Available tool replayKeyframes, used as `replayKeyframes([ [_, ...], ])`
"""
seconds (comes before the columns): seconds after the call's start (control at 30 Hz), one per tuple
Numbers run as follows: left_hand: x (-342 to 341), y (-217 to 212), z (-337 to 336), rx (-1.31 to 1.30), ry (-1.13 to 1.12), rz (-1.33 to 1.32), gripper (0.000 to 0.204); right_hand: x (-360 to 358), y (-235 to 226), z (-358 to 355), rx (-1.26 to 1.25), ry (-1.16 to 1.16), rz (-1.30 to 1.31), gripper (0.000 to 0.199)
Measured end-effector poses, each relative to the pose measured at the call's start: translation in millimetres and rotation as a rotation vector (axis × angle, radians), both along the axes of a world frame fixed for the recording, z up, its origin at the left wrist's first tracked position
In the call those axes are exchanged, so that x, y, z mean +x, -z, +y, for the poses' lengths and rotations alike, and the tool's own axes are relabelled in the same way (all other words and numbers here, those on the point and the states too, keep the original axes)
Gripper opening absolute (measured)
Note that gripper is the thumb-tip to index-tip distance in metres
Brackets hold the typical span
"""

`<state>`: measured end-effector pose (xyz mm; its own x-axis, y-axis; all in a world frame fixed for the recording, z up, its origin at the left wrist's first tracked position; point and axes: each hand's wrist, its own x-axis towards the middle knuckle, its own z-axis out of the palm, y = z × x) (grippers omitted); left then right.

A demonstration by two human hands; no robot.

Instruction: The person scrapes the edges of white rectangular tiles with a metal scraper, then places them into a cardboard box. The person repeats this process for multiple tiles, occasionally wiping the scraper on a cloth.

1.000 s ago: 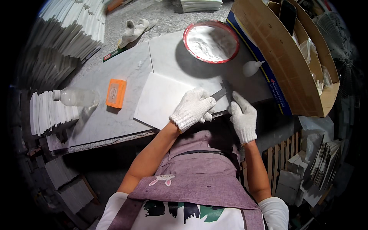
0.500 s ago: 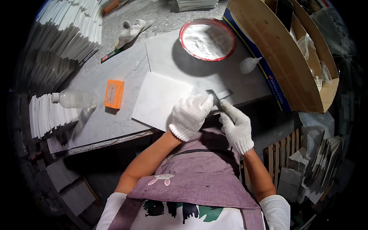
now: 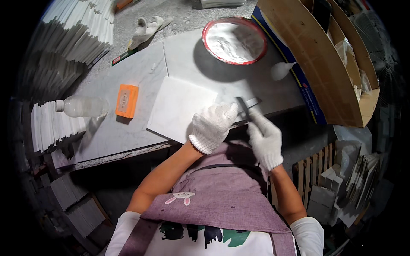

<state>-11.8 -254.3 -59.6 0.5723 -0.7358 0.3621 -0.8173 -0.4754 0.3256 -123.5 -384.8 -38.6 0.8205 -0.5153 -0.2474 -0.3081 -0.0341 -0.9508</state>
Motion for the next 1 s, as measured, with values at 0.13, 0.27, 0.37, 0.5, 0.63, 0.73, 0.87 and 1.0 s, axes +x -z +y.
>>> replayKeyframes([
  [0.13, 1, -5, 2, -0.01, 0.006, 0.026, 0.023, 4, 1, -6, 0.049, 0.013, 0.088, 0.033],
  [0.27, 2, -2, 1, -0.04, 0.009, -0.02, 0.02, 0, 0, -7, -0.093, -0.086, 0.094, 0.032],
  [0.37, 0, 0, 2, -0.035, -0.007, -0.039, 0.018, -1, 2, -7, -0.096, -0.075, 0.099, 0.033],
  [0.5, 0, 6, 0, -0.062, -0.019, -0.068, 0.016, 2, 15, -20, -0.033, 0.102, 0.069, 0.034],
  [0.63, 1, 1, -1, -0.064, -0.026, -0.001, 0.015, -7, 24, 3, -0.148, -0.01, -0.002, 0.036],
  [0.73, 1, 1, 2, -0.048, -0.038, 0.021, 0.015, 4, 9, -12, 0.16, 0.204, 0.157, 0.039],
  [0.87, 2, 0, 0, -0.075, -0.031, 0.08, 0.016, -1, 18, 10, 0.091, 0.102, 0.005, 0.036],
  [1.0, -1, -2, 1, -0.02, -0.051, 0.084, 0.016, 4, 10, -7, 0.178, 0.201, 0.081, 0.038],
])
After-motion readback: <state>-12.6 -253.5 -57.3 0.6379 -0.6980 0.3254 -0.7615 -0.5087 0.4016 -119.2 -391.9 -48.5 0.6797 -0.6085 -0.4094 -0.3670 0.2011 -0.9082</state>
